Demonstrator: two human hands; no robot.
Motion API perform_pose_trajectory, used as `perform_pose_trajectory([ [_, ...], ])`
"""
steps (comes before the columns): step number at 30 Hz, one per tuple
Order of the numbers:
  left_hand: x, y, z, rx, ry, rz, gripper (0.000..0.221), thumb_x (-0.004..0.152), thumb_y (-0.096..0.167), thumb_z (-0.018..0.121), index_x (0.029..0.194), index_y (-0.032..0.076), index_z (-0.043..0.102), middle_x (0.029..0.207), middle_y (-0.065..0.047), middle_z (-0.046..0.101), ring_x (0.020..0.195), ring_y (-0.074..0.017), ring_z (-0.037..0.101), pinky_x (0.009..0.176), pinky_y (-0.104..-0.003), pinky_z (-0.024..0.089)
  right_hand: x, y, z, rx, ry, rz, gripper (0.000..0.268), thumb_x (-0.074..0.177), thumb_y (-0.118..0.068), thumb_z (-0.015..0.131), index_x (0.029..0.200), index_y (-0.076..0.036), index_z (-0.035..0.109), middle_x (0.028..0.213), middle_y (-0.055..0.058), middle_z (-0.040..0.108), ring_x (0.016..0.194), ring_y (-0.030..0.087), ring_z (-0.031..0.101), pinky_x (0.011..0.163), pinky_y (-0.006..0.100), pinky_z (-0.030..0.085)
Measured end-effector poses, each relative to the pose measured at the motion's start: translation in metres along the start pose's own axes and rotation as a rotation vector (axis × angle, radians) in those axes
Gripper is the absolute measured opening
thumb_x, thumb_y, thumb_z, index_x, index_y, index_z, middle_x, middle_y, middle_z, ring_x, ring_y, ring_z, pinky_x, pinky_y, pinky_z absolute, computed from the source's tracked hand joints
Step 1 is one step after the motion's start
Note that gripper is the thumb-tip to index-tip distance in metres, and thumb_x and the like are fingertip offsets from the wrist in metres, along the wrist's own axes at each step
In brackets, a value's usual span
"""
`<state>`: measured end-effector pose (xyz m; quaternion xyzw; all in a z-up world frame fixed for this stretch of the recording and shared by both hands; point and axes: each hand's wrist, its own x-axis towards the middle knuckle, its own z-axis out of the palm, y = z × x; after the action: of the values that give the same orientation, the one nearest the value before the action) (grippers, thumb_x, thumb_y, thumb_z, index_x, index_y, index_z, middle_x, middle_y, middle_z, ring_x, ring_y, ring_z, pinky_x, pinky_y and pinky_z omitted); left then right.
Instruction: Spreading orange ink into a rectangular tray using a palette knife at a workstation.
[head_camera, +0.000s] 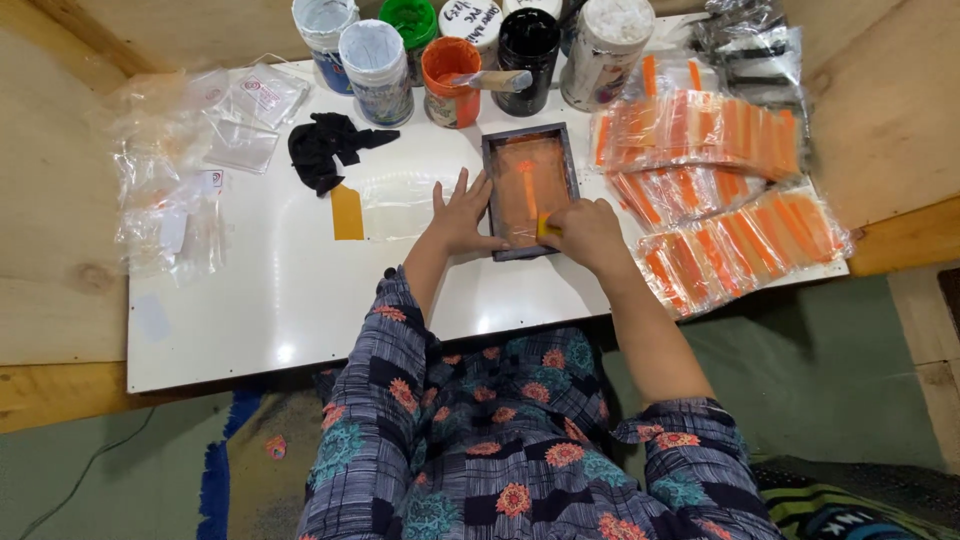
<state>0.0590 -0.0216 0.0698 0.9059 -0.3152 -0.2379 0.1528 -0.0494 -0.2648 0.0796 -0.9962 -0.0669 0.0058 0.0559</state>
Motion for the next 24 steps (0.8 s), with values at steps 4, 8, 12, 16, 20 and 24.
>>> perform_pose_trajectory([
  [4,-0.007,0.005,-0.007,0.011,0.010,0.005,0.130,0.068,0.088,0.070,0.165,0.017,0.020,0.173,-0.001,0.011,0.159,-0.0263,-0.005,0.122,-0.065,-0.011,0.006,0.008,0.015,-0.034,-0.063,0.049,0.033,0.081,-0.050,0.076,0.102,-0.025,0.080,0.092,0.003,0.080,0.090,0.030,0.073,0.078,0.043,0.048],
  [8,-0.011,0.008,-0.015,0.003,-0.010,0.027,0.128,0.071,0.084,0.071,0.164,0.014,0.019,0.173,0.000,0.010,0.159,-0.0256,-0.003,0.123,-0.066,-0.009,0.011,0.014,0.021,-0.063,-0.038,-0.019,0.035,0.080,-0.055,0.075,0.098,-0.025,0.081,0.084,0.003,0.078,0.084,0.029,0.073,0.073,0.041,0.048],
  [12,-0.009,0.009,-0.015,0.062,-0.015,0.016,0.124,0.072,0.081,0.072,0.164,0.016,0.020,0.173,0.002,0.012,0.159,-0.0232,0.001,0.123,-0.067,-0.008,0.015,0.010,0.025,-0.167,-0.018,-0.112,0.026,0.083,-0.046,0.073,0.093,-0.023,0.081,0.078,0.004,0.076,0.077,0.028,0.073,0.068,0.041,0.048],
  [16,-0.010,0.015,-0.024,0.108,-0.036,0.004,0.122,0.073,0.078,0.073,0.164,0.017,0.021,0.172,0.002,0.013,0.159,-0.0225,0.002,0.123,-0.067,-0.009,0.021,0.010,0.035,-0.353,0.025,-0.177,0.016,0.080,-0.034,0.074,0.085,-0.020,0.080,0.073,0.001,0.074,0.070,0.024,0.071,0.063,0.036,0.048],
  [20,-0.014,0.025,-0.034,0.172,-0.129,-0.027,0.134,0.064,0.082,0.075,0.164,0.016,0.016,0.173,0.003,0.010,0.159,-0.0233,0.001,0.122,-0.070,-0.009,0.033,0.028,0.033,-0.203,-0.090,-0.022,0.023,0.087,-0.030,0.062,0.096,-0.014,0.076,0.078,0.009,0.074,0.078,0.034,0.075,0.065,0.048,0.057],
  [24,-0.014,0.039,-0.044,0.298,-0.126,-0.043,0.132,0.062,0.080,0.076,0.163,0.014,0.021,0.172,-0.001,0.016,0.158,-0.0246,0.001,0.121,-0.070,-0.012,0.045,0.023,0.009,-0.319,-0.174,0.043,0.023,0.085,-0.027,0.058,0.091,-0.017,0.078,0.082,0.006,0.077,0.083,0.031,0.078,0.067,0.045,0.058],
])
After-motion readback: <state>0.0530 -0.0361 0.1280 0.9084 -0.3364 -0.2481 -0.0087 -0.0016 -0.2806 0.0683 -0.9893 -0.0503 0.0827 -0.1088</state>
